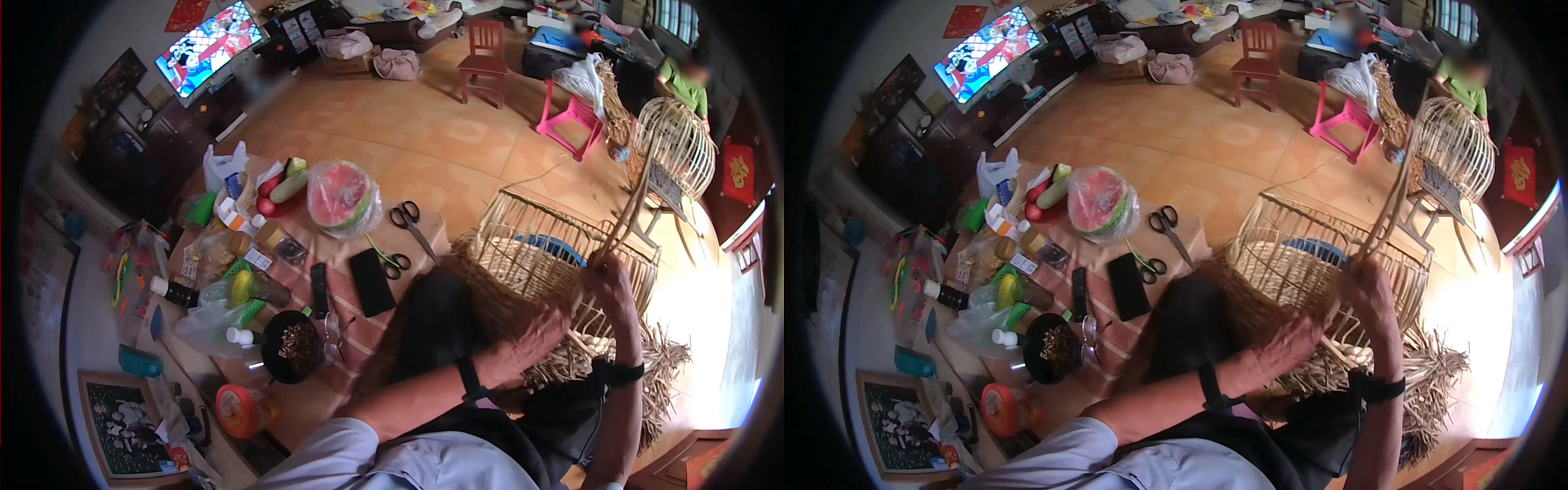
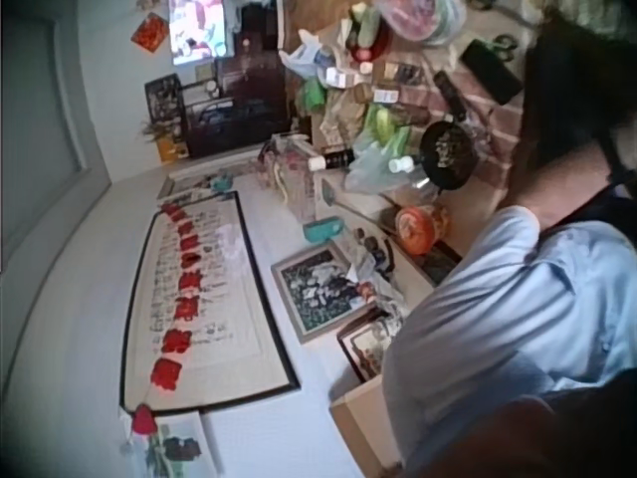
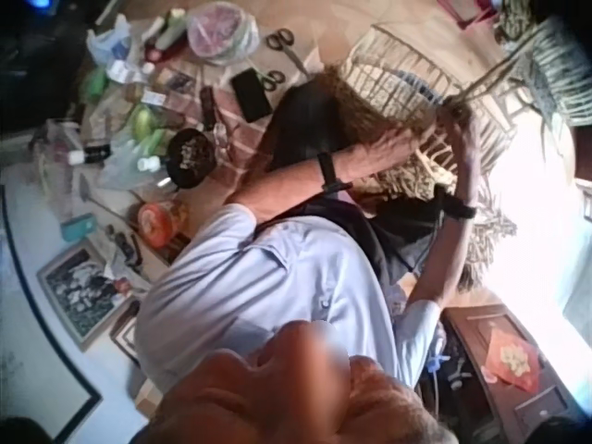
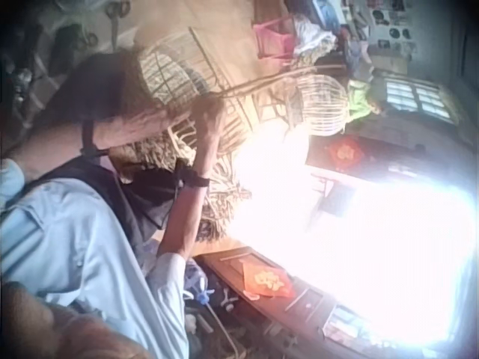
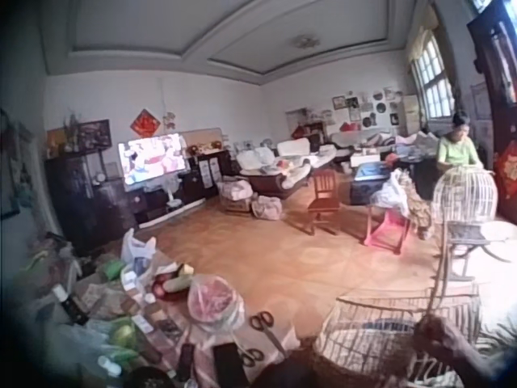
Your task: Hand-weaving a bamboo cage structure using long bamboo strips.
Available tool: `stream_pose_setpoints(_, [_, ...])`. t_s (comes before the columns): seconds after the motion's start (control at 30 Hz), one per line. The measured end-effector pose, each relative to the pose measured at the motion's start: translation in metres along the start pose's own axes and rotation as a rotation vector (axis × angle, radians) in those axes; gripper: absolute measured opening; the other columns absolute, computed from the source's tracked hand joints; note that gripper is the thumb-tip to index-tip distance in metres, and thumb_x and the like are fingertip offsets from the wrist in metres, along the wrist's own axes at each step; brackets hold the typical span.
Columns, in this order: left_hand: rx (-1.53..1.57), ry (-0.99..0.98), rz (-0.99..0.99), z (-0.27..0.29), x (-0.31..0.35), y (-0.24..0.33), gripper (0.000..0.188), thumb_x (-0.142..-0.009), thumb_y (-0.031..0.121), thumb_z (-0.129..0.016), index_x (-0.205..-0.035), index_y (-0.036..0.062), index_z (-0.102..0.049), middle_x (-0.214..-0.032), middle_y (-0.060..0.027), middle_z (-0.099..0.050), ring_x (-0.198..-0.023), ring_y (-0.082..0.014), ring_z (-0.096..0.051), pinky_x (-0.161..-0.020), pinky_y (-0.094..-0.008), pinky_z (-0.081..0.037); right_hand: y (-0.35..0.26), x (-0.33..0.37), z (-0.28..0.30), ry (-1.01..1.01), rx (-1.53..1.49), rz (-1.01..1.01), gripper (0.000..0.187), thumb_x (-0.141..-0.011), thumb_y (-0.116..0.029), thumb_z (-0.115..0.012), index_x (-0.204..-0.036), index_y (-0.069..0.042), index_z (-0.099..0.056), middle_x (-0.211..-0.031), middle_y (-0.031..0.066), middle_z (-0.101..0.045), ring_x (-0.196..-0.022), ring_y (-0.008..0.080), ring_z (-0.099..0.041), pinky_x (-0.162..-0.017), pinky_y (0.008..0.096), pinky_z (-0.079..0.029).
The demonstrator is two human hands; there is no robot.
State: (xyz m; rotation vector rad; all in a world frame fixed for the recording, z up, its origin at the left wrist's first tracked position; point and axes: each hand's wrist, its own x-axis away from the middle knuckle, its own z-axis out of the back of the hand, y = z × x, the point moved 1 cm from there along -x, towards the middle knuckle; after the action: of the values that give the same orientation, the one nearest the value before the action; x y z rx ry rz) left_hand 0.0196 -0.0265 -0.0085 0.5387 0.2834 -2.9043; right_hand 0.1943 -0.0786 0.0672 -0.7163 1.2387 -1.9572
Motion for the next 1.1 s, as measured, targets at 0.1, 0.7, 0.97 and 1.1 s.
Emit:
stream_pose_setpoints(0.1, [0.172,-0.116,0.047,0.001,-0.005,-0.004,0.032,-0.086,0.016,-0.056,-0.115,0.0027,-0.062,-0.083,-0.0068,-0.059,-0.077,-0.0162,-0.059,-0.069,-0.033,-0.049,-0.013,0.006,-0.015,0.083,0.191,-0.029,0.016,-0.087,-0.013,-0.065,-0.092,0.002,-0.061,-0.078,0.0163,-0.061,-0.072,0.0198,-0.062,-0.064,0.0353,-0.048])
stream_pose_setpoints(0.7, [0.351,-0.016,0.111,-0.054,0.001,0.03,0.039,-0.09,0.016,-0.047,-0.125,-0.0015,-0.054,-0.118,-0.0221,-0.056,-0.118,-0.0351,-0.054,-0.101,-0.0477,-0.042,0.018,0.017,-0.029,0.441,0.684,0.337,0.026,-0.092,-0.003,-0.056,-0.115,-0.005,-0.065,-0.076,0.0196,-0.064,-0.069,0.0383,-0.063,-0.06,0.0468,-0.045])
stream_pose_setpoints(0.97, [0.099,0.227,0.268,-0.052,-0.009,0.022,0.012,-0.08,0.018,-0.059,-0.089,0.0096,-0.057,-0.075,-0.0075,-0.049,-0.072,-0.0212,-0.056,-0.064,-0.0354,-0.045,0.016,0.02,-0.025,0.323,0.517,0.233,0.038,-0.093,0.001,-0.056,-0.131,-0.006,-0.054,-0.077,0.0227,-0.064,-0.068,0.0398,-0.063,-0.06,0.0473,-0.046])
stream_pose_setpoints(1.1, [0.089,0.238,0.267,-0.063,-0.005,0.026,0.028,-0.082,0.017,-0.058,-0.106,0.0032,-0.06,-0.089,-0.013,-0.058,-0.087,-0.0254,-0.058,-0.075,-0.0386,-0.048,0.045,0.024,-0.017,0.482,0.179,0.172,0.038,-0.085,0.002,-0.068,-0.121,-0.006,-0.057,-0.073,0.0108,-0.066,-0.062,0.0189,-0.06,-0.055,0.0347,-0.043])
